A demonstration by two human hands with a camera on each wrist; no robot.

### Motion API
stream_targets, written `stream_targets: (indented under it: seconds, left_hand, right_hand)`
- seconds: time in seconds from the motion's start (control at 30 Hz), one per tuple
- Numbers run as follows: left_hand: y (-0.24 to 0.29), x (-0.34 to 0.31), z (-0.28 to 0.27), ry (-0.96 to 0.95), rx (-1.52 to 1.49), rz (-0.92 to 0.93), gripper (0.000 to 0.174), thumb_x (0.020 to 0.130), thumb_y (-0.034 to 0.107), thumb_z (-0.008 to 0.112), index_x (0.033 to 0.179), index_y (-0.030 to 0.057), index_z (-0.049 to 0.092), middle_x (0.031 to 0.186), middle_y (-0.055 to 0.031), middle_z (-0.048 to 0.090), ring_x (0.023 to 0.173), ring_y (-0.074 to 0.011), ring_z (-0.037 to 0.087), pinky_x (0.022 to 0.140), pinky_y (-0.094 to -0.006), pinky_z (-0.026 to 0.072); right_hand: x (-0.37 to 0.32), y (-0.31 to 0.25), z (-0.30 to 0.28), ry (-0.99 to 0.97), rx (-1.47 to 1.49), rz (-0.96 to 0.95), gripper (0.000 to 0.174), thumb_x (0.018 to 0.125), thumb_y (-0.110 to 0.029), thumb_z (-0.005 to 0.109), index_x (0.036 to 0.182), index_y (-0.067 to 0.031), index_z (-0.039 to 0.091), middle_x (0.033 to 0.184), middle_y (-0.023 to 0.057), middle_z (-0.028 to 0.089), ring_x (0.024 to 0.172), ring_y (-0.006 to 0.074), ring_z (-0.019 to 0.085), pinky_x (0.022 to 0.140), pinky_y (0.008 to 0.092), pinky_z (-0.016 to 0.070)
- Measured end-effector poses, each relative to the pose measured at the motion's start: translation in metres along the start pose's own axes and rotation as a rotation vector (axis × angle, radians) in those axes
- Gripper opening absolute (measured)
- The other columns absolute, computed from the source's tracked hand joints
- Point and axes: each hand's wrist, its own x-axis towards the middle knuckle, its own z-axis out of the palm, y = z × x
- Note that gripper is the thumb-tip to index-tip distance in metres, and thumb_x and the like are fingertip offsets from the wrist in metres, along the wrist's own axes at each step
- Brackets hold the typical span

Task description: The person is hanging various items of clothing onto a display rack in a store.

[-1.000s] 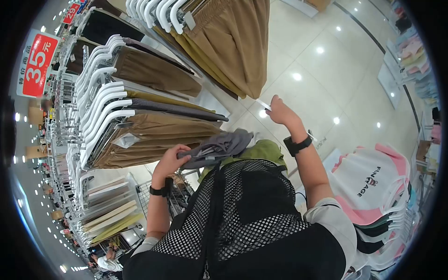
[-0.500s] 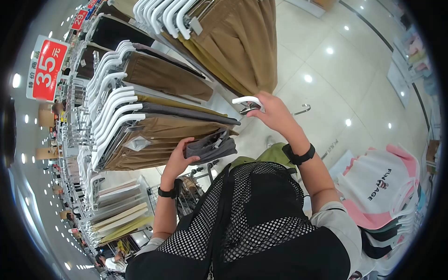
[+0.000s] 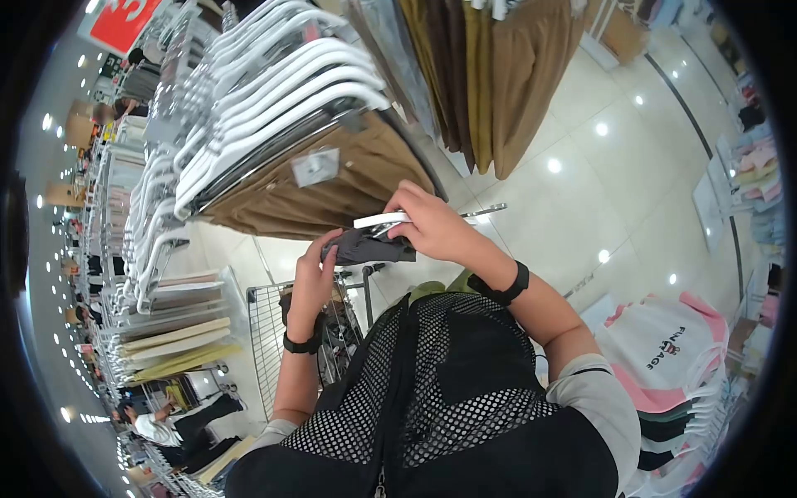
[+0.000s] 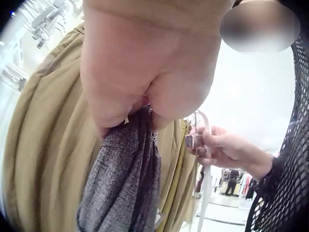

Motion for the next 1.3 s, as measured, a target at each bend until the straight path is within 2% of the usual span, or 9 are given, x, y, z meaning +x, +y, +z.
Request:
stream_targets:
  seconds: [0.13, 0.33, 0.4, 0.57, 0.83, 0.97, 1.03, 1.17, 1.3]
  left_hand:
    - [0.001, -0.023, -0.022, -0.137, -0.121, -0.034, 0.044, 0.104, 0.002, 0.051, 0.147, 0.0018, 0.044, 0.126, -0.0258, 0.067, 0.114, -0.0384, 0.068, 0.098, -0.0380, 0.0509]
    - [-0.046, -0.043, -0.038, -0.102, -0.178, 0.134, 0.017, 0.099, -0.007, 0.054, 0.110, 0.0004, 0.043, 0.110, -0.0196, 0.064, 0.092, -0.0352, 0.066, 0.084, -0.0397, 0.0525]
    - [-0.053, -0.044, -0.045, 0.109, -0.060, 0.427, 0.015, 0.096, -0.011, 0.057, 0.104, -0.0017, 0.048, 0.111, -0.0194, 0.059, 0.091, -0.0318, 0.064, 0.082, -0.0362, 0.0524]
    - [-0.089, -0.071, -0.058, 0.140, -0.365, 0.216, 0.019, 0.084, -0.014, 0.070, 0.100, -0.0041, 0.068, 0.096, -0.0064, 0.051, 0.086, -0.0152, 0.053, 0.079, -0.0249, 0.0497]
    - [-0.119, -0.102, -0.072, 0.083, -0.509, 0.079, 0.017, 0.088, -0.004, 0.075, 0.104, -0.0066, 0.068, 0.095, -0.0051, 0.056, 0.089, -0.0105, 0.057, 0.075, -0.0230, 0.0521]
    - [-0.118, -0.110, -0.083, -0.006, -0.571, -0.071, 0.020, 0.092, 0.004, 0.075, 0.108, -0.0056, 0.068, 0.103, -0.0100, 0.065, 0.090, -0.0171, 0.063, 0.074, -0.0269, 0.0530]
    - [-0.125, -0.109, -0.085, -0.050, -0.138, 0.293, 0.027, 0.095, 0.015, 0.073, 0.112, -0.0052, 0.068, 0.102, -0.0169, 0.072, 0.082, -0.0265, 0.068, 0.071, -0.0339, 0.0537]
    - [-0.119, -0.110, -0.093, -0.054, 0.019, 0.114, 0.033, 0.098, 0.020, 0.070, 0.117, -0.0062, 0.068, 0.072, -0.0169, 0.068, 0.067, -0.0198, 0.063, 0.066, -0.0383, 0.0497]
    - [-0.112, -0.110, -0.110, 0.053, -0.158, 0.064, 0.022, 0.101, 0.015, 0.064, 0.110, -0.0033, 0.073, 0.087, -0.0189, 0.075, 0.071, -0.0218, 0.069, 0.069, -0.0334, 0.0528]
  right_hand:
    - [0.016, -0.034, 0.038, 0.002, -0.043, -0.133, 0.022, 0.084, -0.002, 0.070, 0.102, 0.0006, 0.057, 0.101, 0.0160, 0.056, 0.092, 0.0369, 0.060, 0.079, 0.0443, 0.0476]
    - [0.018, -0.066, 0.096, -0.068, -0.156, -0.153, 0.023, 0.082, 0.001, 0.073, 0.100, 0.0004, 0.059, 0.097, 0.0128, 0.055, 0.084, 0.0312, 0.062, 0.073, 0.0402, 0.0484]
    - [0.017, -0.066, 0.116, -0.044, -0.151, -0.150, 0.023, 0.082, 0.001, 0.073, 0.100, 0.0006, 0.059, 0.096, 0.0127, 0.055, 0.083, 0.0311, 0.061, 0.072, 0.0402, 0.0480]
    - [0.014, -0.067, 0.160, -0.014, -0.085, -0.114, 0.023, 0.081, 0.000, 0.074, 0.098, 0.0009, 0.058, 0.094, 0.0124, 0.056, 0.082, 0.0307, 0.060, 0.071, 0.0402, 0.0469]
    - [0.012, -0.075, 0.207, -0.068, -0.044, -0.048, 0.024, 0.080, -0.003, 0.077, 0.096, 0.0004, 0.059, 0.093, 0.0112, 0.057, 0.083, 0.0300, 0.058, 0.071, 0.0397, 0.0449]
    - [0.012, -0.073, 0.220, -0.056, -0.038, -0.053, 0.026, 0.080, -0.006, 0.079, 0.097, 0.0001, 0.060, 0.093, 0.0114, 0.057, 0.083, 0.0300, 0.057, 0.072, 0.0397, 0.0443]
    - [0.013, -0.069, 0.227, -0.047, -0.037, -0.115, 0.026, 0.082, -0.007, 0.079, 0.099, 0.0001, 0.061, 0.095, 0.0119, 0.058, 0.085, 0.0303, 0.058, 0.073, 0.0393, 0.0453]
    - [0.013, -0.078, 0.231, -0.092, -0.018, -0.029, 0.030, 0.084, -0.009, 0.079, 0.109, -0.0006, 0.064, 0.103, 0.0117, 0.059, 0.092, 0.0304, 0.062, 0.080, 0.0366, 0.0489]
    - [0.005, -0.072, 0.217, 0.181, -0.099, -0.220, 0.034, 0.090, -0.013, 0.076, 0.119, -0.0005, 0.063, 0.112, 0.0122, 0.062, 0.101, 0.0272, 0.066, 0.090, 0.0343, 0.0531]
